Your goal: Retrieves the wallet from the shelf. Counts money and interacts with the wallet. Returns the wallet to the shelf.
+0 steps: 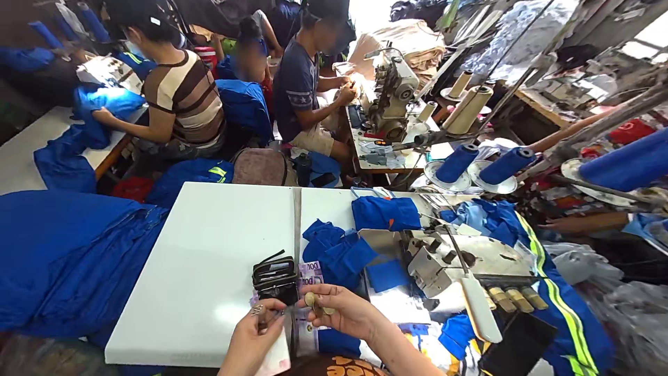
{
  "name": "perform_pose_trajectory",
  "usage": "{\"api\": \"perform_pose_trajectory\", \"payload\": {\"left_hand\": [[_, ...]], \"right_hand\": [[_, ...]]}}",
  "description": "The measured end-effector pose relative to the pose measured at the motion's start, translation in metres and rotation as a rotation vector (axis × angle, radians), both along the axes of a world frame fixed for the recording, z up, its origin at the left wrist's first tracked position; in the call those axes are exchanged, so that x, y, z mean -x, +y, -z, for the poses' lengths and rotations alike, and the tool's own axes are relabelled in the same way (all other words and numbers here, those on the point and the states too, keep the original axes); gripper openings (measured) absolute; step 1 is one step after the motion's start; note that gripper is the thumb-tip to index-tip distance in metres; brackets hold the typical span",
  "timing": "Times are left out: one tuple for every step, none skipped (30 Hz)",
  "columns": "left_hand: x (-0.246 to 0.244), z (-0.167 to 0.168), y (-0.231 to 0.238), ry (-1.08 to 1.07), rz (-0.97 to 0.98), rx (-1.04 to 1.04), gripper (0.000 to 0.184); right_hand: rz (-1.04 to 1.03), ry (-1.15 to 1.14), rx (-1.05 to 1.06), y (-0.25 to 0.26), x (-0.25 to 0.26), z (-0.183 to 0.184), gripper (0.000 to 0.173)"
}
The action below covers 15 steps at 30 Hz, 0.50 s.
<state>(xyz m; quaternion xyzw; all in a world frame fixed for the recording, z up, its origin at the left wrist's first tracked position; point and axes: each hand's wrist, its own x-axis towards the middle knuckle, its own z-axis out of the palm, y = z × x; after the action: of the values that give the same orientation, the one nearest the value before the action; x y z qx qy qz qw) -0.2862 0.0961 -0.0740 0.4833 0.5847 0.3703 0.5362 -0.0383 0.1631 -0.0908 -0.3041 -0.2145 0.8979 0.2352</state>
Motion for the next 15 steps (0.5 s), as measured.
{"api": "perform_pose_trajectory", "payload": {"left_hand": [[-0.008,0.000,0.001,0.028,-0.028,-0.027,0.023],[-0.015,0.000,0.002,0.050,-0.050,-0.055,0.022],[-0.020,-0.001,0.003,0.057,-0.057,-0.079,0.020],[-0.023,-0.001,0.004,0.054,-0.053,-0.101,0.019],[-0.025,-0.003,0.004,0.049,-0.040,-0.112,0.018],[-0.026,-0.004,0.004,0.051,-0.025,-0.120,0.017],[-0.027,-0.004,0.003,0.059,-0.011,-0.134,0.017],[-0.028,-0.003,0.003,0.071,0.000,-0.150,0.016],[-0.028,-0.003,0.003,0.085,0.007,-0.166,0.015],[-0.027,-0.002,0.003,0.103,0.011,-0.179,0.015],[-0.027,-0.001,0.002,0.132,0.010,-0.191,0.015],[-0.027,0.001,0.002,0.171,0.005,-0.203,0.016],[-0.027,0.004,0.002,0.215,0.001,-0.218,0.017],[-0.027,0.006,0.002,0.261,0.002,-0.231,0.018],[-0.028,0.007,0.002,0.309,0.011,-0.242,0.019]], "right_hand": [[-0.018,-0.032,0.003,-0.001,0.002,-0.001,0.027],[-0.034,-0.057,0.007,-0.001,0.002,-0.001,0.022],[-0.050,-0.071,0.002,-0.002,0.003,-0.001,0.017],[-0.064,-0.072,-0.009,-0.002,0.003,0.000,0.013],[-0.072,-0.064,-0.015,-0.003,0.004,0.001,0.010],[-0.070,-0.058,-0.006,-0.003,0.004,0.002,0.009],[-0.063,-0.064,0.009,-0.003,0.005,0.000,0.012],[-0.049,-0.077,0.034,-0.002,0.006,-0.003,0.015],[-0.030,-0.081,0.066,-0.001,0.007,-0.006,0.020],[-0.008,-0.062,0.098,-0.001,0.008,-0.008,0.027],[0.009,-0.039,0.118,0.000,0.009,-0.009,0.033],[0.016,-0.024,0.127,0.000,0.010,-0.009,0.037],[0.015,-0.008,0.130,0.000,0.010,-0.009,0.040],[0.011,0.010,0.131,0.001,0.010,-0.007,0.043],[0.005,0.027,0.131,0.001,0.010,-0.006,0.045]]}}
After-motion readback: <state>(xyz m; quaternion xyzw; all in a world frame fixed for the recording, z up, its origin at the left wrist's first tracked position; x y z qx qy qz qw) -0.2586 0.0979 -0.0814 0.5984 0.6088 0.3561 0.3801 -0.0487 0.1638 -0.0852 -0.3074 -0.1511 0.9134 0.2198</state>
